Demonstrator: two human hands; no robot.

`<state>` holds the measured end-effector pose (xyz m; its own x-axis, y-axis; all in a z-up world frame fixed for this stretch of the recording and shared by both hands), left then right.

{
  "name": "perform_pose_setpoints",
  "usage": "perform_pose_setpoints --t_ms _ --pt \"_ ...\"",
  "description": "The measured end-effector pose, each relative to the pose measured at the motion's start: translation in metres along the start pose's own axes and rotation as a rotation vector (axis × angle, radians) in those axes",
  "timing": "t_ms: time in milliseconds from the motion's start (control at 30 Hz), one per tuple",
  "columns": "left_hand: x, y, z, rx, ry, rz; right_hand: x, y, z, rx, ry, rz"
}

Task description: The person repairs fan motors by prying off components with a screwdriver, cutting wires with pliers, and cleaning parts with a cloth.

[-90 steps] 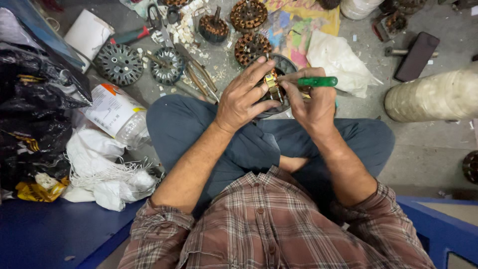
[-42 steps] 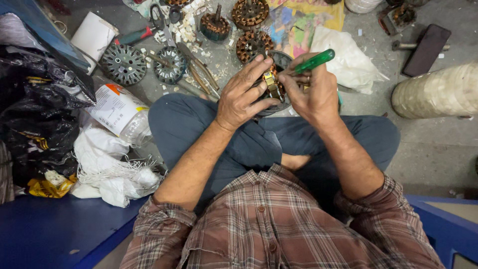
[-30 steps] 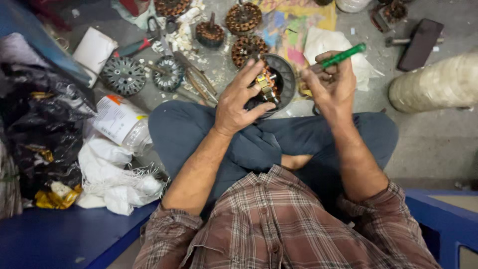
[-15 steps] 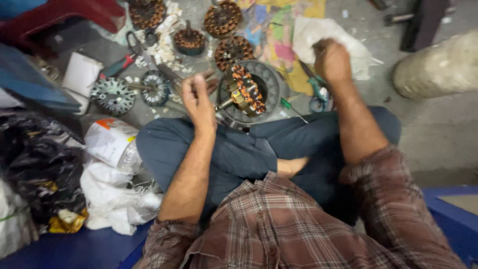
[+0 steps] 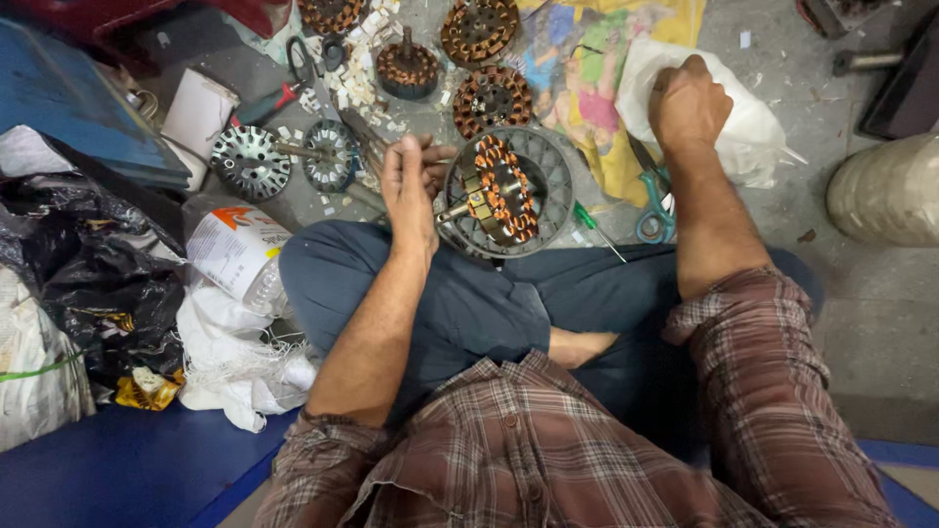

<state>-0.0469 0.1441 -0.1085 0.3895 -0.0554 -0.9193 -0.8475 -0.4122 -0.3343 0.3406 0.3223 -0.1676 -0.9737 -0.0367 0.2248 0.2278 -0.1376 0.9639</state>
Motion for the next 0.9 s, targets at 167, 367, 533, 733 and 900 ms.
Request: perform_pose_setpoints --t_ms 167,367,533,733,900 --pt "-0.001 0.004 0.001 -0.004 -0.042 -0.012 0.012 0.016 -0.003 -0.086 0.037 0.121" --pt "-0.004 0.004 0.001 0.008 -0.121 -0.012 0.015 0.04 -0.01 -0.143 0.075 0.367" --pt "-0.058 -0.009 -0.03 -0.023 -0.432 0.11 0.034 0.098 -0.039 -0.029 0.046 0.692" --pt "-0.118 -0.055 -0.121 0.214 -0.658 0.493 0.122 0.181 -0.16 0.161 0.102 1.171" --pt "-0.121 -0.077 -0.157 0.414 -0.536 0.497 0.194 0.227 -0.225 0.166 0.351 0.853"
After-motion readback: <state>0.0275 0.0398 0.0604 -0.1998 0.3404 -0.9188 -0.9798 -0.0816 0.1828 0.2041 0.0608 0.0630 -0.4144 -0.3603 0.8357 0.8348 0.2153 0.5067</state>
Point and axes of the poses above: each hand's wrist, its own z-axis towards the middle knuckle, its own y-axis out of the back of the hand, x = y × z, the point moved 10 cm from there along z, towards the middle knuckle, and after that the axes turned 1 degree about x, right-handed, at the moved point
